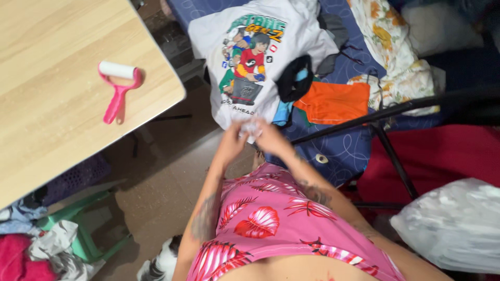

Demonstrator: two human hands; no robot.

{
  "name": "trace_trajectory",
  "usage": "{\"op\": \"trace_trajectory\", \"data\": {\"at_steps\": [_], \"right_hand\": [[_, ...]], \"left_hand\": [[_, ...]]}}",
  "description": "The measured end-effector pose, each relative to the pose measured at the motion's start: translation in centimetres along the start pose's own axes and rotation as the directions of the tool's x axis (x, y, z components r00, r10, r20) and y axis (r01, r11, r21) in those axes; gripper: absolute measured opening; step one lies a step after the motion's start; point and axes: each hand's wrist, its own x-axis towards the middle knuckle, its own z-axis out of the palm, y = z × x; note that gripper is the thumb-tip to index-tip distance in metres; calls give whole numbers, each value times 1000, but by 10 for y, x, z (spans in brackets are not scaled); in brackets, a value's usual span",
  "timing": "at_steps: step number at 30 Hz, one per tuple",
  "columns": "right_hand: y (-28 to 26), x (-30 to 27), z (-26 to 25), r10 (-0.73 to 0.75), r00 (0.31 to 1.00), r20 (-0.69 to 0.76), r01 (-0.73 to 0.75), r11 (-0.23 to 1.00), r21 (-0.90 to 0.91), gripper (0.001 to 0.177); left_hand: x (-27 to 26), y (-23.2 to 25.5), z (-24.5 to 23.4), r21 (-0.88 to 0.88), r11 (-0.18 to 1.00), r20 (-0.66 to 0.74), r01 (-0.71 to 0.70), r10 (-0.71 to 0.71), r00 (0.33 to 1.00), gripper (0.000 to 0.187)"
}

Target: The person cleans a pink towel by using a lint roller, spreading the towel on a wooden board and rolling the tool across its surface repeatedly before folding it.

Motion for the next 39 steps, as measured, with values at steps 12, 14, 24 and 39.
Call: {"op": "trace_trajectory", "data": {"at_steps": [12, 14, 24, 39], "right_hand": [[-222, -31, 174, -342, 797, 497, 432, 899, -74, 48], [-260, -41, 222, -357, 705, 612, 470, 882, -27, 48], [-368, -72, 435, -296, 256, 920, 639, 766, 69, 48], [-390, -2, 851, 220, -69, 973, 293, 937, -191, 39]], "left_hand": [[-226, 79, -220, -133, 905, -407, 405, -422, 810, 34], [-260, 83, -255, -169, 905, -484, 390, -421, 767, 36], [-441, 49, -341, -387, 797, -770, 464, -556, 312, 36], [-582, -66, -503, -598, 755, -802, 271, -560, -208, 36]]}}
